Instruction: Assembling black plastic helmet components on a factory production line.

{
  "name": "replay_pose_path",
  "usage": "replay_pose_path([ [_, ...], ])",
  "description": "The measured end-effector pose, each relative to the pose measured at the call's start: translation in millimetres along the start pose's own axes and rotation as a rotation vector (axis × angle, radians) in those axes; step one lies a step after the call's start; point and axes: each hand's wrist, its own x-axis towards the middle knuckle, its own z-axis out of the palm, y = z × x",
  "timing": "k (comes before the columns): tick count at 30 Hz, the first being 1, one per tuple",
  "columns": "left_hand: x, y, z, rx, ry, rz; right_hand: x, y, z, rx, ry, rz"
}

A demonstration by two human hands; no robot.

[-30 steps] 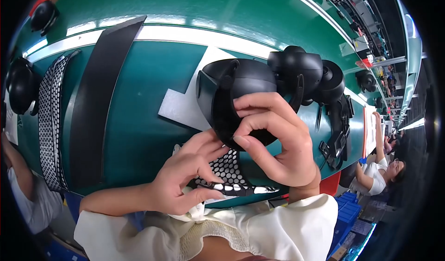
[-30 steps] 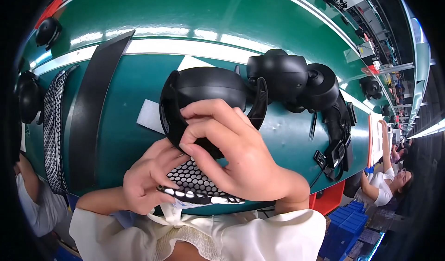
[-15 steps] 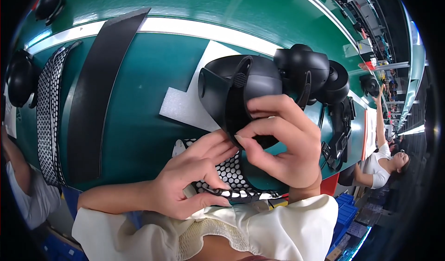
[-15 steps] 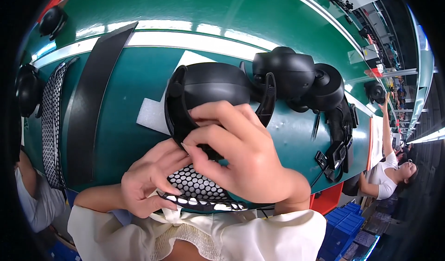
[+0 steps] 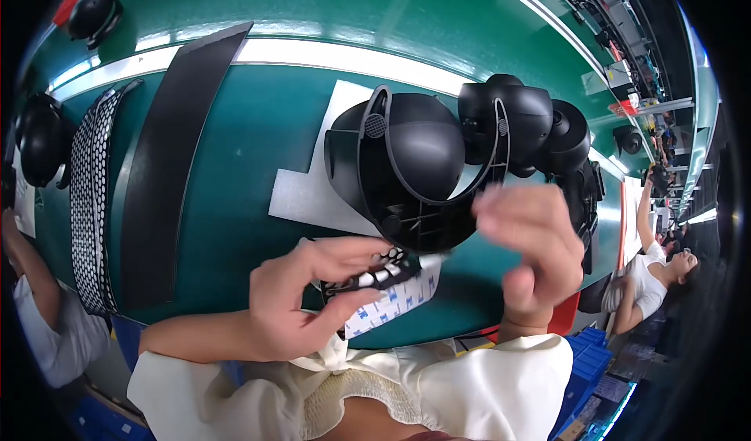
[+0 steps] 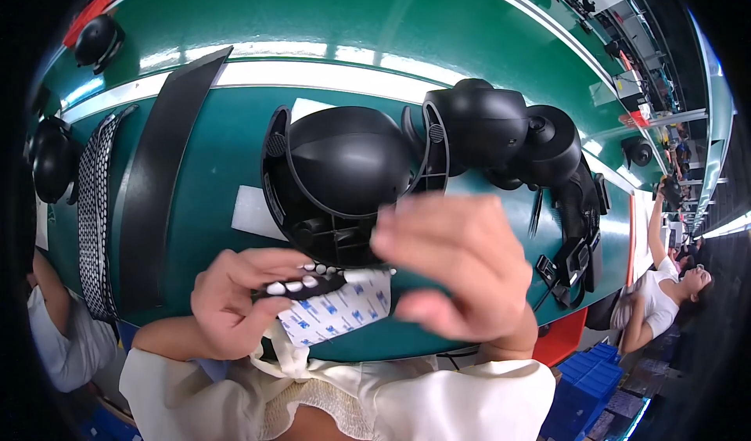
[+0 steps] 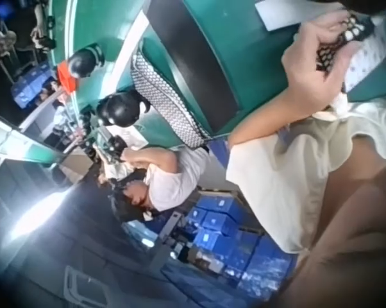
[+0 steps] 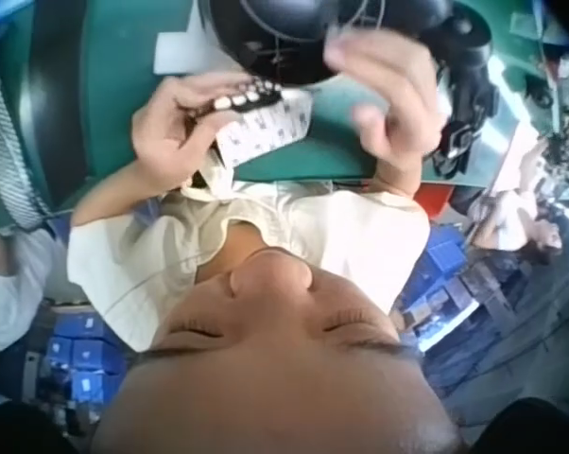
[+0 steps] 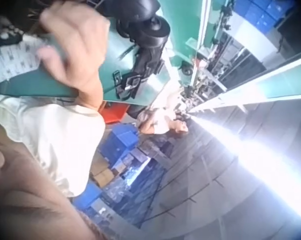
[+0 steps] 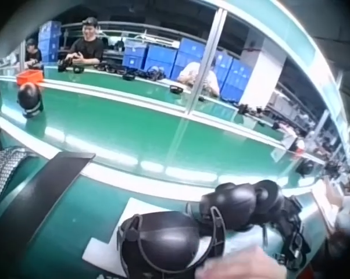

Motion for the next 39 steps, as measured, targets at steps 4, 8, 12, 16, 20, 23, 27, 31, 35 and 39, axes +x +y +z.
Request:
replay_pose_path([
  [4, -7, -4, 9, -0.032, 0.079, 0.132, 5, -23, 18, -0.095, -0.138, -0.069],
  [8, 8, 17, 8, 0.149, 0.021, 0.005, 6, -16, 18, 0.033, -0.13, -0.038],
  [12, 20, 15, -3, 0.445, -0.121, 0.191, 0, -10, 24, 0.078, -0.115, -0.025],
  [16, 26, 17, 0, 0.557, -0.105, 0.221, 0, -12, 20, 0.002, -0.09, -0.022],
  [20, 23, 7, 2, 0.677, -0.034, 0.309, -8, -9, 20, 0.073, 0.061, -0.016],
  [23, 13, 1, -3, 0.703, 0.067, 0.24, -12, -3, 30, -0.157, 0.163, -0.288],
  [27, 12, 12, 6, 0.617, 0.165, 0.07, -12, -2, 43, -0.24, 0.287, -0.451],
  [31, 15, 11, 6, 0.503, 0.194, -0.093, -14, 3, 44, -0.393, 0.36, -0.583],
  [35, 21, 16, 10, 0.306, 0.248, -0.28, -10, 9, 44, -0.289, 0.263, -0.59],
  [39, 21, 19, 12, 0.124, 0.161, -0.305, -8, 1, 24, 0.039, 0.096, -0.279],
])
